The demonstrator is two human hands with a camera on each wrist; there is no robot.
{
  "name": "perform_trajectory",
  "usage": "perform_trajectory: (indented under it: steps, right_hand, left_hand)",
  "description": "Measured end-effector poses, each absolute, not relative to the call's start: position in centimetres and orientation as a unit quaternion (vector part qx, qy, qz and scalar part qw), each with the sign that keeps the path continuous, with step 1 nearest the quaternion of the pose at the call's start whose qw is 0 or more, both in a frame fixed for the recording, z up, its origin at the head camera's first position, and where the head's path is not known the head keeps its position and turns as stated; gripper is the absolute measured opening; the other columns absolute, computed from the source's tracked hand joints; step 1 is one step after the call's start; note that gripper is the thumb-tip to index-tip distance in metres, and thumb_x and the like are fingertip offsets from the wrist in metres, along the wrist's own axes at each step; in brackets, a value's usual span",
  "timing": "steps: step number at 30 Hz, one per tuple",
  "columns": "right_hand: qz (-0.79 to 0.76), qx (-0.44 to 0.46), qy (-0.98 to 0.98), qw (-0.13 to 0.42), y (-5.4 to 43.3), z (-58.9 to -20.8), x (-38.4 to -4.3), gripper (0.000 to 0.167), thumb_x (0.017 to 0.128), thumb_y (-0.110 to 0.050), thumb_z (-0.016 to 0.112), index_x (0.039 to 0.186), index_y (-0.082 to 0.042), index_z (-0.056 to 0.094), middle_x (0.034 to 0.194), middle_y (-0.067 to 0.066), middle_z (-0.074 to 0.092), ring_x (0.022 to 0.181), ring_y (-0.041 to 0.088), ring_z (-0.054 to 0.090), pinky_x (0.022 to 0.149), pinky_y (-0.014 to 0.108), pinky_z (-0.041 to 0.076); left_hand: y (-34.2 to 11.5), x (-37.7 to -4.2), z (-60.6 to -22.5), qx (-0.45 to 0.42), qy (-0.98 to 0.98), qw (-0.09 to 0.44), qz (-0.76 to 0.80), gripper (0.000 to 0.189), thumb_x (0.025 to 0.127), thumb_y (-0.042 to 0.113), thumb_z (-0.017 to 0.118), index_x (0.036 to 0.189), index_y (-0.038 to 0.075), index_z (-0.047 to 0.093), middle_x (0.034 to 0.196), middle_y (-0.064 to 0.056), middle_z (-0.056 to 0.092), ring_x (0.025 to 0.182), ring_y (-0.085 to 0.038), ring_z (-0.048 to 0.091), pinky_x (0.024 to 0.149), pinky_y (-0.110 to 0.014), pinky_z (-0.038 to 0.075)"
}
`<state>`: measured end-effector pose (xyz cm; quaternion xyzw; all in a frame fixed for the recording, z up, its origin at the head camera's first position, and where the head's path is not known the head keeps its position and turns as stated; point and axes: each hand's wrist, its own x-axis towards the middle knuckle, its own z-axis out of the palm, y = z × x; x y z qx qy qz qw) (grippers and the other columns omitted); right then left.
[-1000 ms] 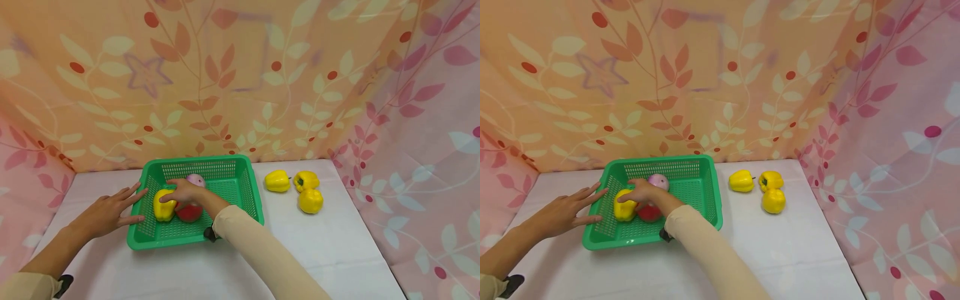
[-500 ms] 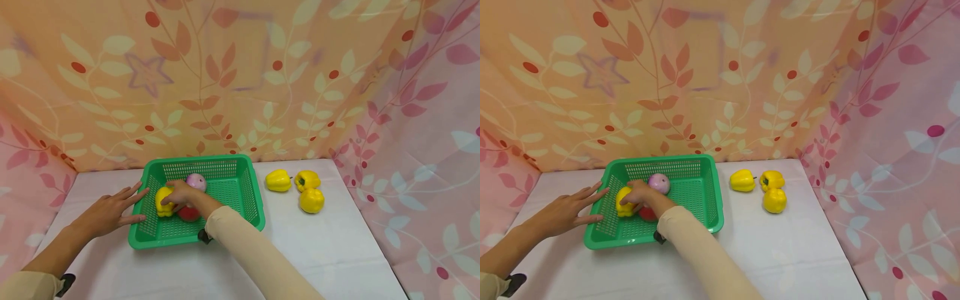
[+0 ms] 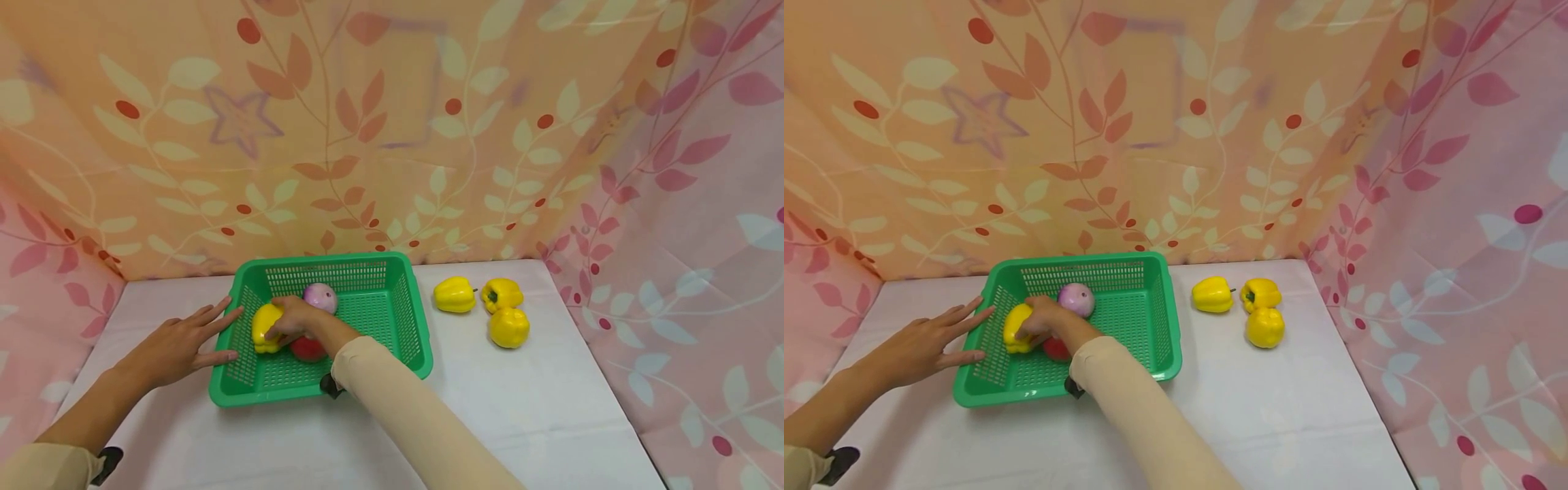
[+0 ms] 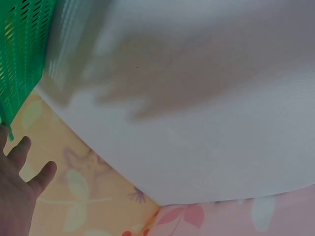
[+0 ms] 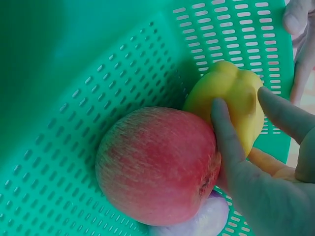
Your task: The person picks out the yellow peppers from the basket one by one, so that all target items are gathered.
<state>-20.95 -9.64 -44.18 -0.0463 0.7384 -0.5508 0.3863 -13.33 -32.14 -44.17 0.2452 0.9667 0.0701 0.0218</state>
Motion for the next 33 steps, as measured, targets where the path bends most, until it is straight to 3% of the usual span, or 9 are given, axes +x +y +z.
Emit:
perform_trajectory:
  steps: [13,21,33]
  right_hand:
    - [-0.550,-0.036,0.739,0.387,-9.92,-44.08,-21.01,0.081,0.079,0.021,0.069,0.151,-0.001,0.037,0.111,0.017,0.051,0.083,0.029,0.060,0.086,0.046,0.057]
    - [-0.525,-0.033,0.772,0.358,-10.10,-43.81,-20.50,0.078,0.079,0.019,0.072,0.148,0.000,0.042,0.107,0.016,0.053,0.080,0.026,0.057,0.084,0.045,0.058]
    - [-0.490,-0.056,0.806,0.327,-9.74,-43.66,-20.59,0.076,0.078,0.007,0.081,0.145,-0.002,0.047,0.107,0.011,0.055,0.084,0.020,0.054,0.076,0.030,0.059]
  left_hand:
    - [-32.35,-13.40,-44.35,0.247,0.966,0.016,0.075,0.083,0.089,0.058,0.065,0.156,0.019,0.035,0.158,-0.018,0.034,0.132,-0.046,0.045,0.087,-0.065,0.048]
    - [-32.30,-13.38,-44.42,0.247,0.966,0.014,0.074,0.083,0.089,0.058,0.065,0.156,0.018,0.035,0.158,-0.018,0.034,0.132,-0.047,0.045,0.087,-0.065,0.048]
    - [-32.25,-13.40,-44.32,0.241,0.968,0.024,0.070,0.084,0.089,0.060,0.063,0.156,0.019,0.034,0.159,-0.018,0.032,0.133,-0.047,0.044,0.089,-0.067,0.046]
